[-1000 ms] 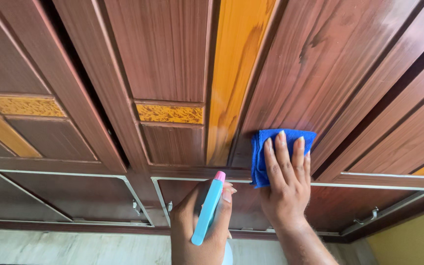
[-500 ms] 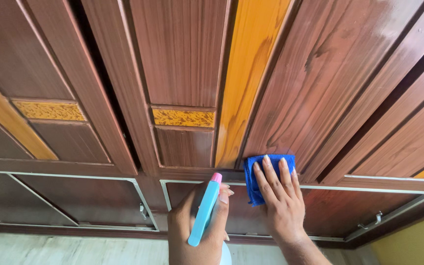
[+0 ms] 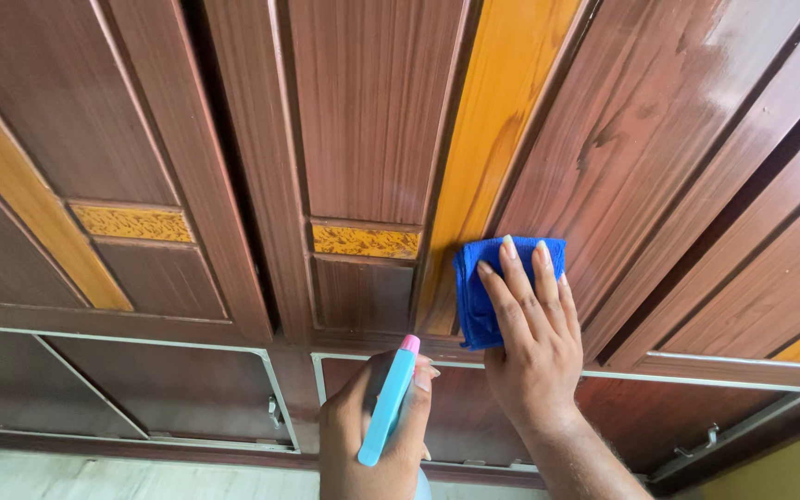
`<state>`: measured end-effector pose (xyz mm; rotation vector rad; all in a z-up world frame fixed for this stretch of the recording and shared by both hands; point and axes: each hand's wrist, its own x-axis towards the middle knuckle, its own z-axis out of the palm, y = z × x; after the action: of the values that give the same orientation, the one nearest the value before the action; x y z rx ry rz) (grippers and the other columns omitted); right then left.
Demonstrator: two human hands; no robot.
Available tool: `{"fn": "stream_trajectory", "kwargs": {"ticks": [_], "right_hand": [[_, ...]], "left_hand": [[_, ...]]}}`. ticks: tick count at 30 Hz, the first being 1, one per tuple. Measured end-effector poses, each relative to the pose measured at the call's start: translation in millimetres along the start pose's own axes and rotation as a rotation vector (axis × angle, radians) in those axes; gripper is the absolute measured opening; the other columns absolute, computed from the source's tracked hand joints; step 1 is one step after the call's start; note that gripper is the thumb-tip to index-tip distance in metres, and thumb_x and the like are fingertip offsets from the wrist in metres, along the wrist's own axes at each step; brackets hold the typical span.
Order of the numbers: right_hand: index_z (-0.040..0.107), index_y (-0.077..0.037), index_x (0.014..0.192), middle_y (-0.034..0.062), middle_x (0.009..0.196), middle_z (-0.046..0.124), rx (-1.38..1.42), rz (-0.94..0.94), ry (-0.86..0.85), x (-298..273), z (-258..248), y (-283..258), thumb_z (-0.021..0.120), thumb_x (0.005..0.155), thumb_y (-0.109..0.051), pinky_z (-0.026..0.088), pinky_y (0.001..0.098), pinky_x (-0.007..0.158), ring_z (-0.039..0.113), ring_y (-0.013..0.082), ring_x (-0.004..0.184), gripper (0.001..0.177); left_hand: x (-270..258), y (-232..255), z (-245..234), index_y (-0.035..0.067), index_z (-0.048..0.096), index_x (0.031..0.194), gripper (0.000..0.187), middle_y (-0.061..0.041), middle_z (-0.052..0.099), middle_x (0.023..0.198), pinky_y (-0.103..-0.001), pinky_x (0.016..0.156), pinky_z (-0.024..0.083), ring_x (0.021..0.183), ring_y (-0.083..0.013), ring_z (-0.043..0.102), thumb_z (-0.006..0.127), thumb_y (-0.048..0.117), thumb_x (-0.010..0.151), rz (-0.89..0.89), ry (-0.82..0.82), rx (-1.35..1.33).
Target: The person cleans the exterior of a wooden wardrobe using a spray bottle and a blue cloth. They spray the surface and wipe it down systematically, moving from the upper panels to the lower sections.
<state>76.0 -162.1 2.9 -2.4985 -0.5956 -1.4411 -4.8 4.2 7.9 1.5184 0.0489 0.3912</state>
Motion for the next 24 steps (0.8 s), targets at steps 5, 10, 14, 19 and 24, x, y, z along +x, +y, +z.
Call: {"fn": "stream_trajectory", "kwargs": {"ticks": [5, 10, 14, 19, 24], "right_hand": [[0.063, -0.013, 0.14, 0.0091, 0.156, 0.052, -0.004, 0.006, 0.064, 8, 4, -5, 0.065, 0.072, 0.01, 0.031, 0.0547, 0.125, 0.04, 0.0352, 0.152, 0.072], [0.063, -0.014, 0.14, 0.0096, 0.153, 0.054, -0.013, -0.009, 0.067, -8, 15, -9, 0.067, 0.074, 0.004, 0.032, 0.0547, 0.123, 0.043, 0.035, 0.149, 0.069], [0.061, -0.015, 0.141, 0.008, 0.152, 0.054, 0.05, -0.088, 0.001, -33, 22, -10, 0.072, 0.074, -0.013, 0.033, 0.0535, 0.12, 0.044, 0.034, 0.145, 0.068], [0.06, -0.018, 0.141, 0.0051, 0.152, 0.053, 0.035, -0.101, -0.118, -60, 28, -14, 0.068, 0.072, -0.009, 0.033, 0.0505, 0.119, 0.046, 0.031, 0.143, 0.071], [0.059, -0.016, 0.141, 0.0065, 0.152, 0.053, 0.057, -0.081, -0.12, -64, 29, -17, 0.068, 0.069, -0.007, 0.033, 0.0507, 0.12, 0.045, 0.0329, 0.144, 0.073]], "left_hand": [[-1, 3, -4, 0.008, 0.076, 0.102, 0.022, -0.006, 0.083, 0.08, -0.028, 0.037, 0.051, 0.04, -0.0128, 0.066, 0.07, 0.02, 0.085, -0.035, 0.005, 0.013], [0, 3, -14, 0.007, 0.076, 0.102, 0.022, -0.005, 0.083, 0.081, -0.028, 0.037, 0.051, 0.041, -0.0123, 0.065, 0.071, 0.02, 0.085, -0.033, 0.013, -0.006], [2, 3, -21, 0.007, 0.077, 0.102, 0.022, -0.006, 0.082, 0.08, -0.028, 0.037, 0.051, 0.042, -0.0112, 0.066, 0.071, 0.02, 0.086, 0.002, 0.04, -0.016], [0, 3, -29, 0.008, 0.076, 0.102, 0.022, -0.004, 0.082, 0.077, -0.028, 0.036, 0.05, 0.036, -0.0138, 0.063, 0.071, 0.02, 0.084, 0.015, 0.043, 0.022], [-1, 1, -33, 0.007, 0.077, 0.101, 0.021, -0.005, 0.08, 0.074, -0.029, 0.037, 0.051, 0.038, -0.0134, 0.065, 0.071, 0.02, 0.085, 0.031, 0.028, 0.022]]}}
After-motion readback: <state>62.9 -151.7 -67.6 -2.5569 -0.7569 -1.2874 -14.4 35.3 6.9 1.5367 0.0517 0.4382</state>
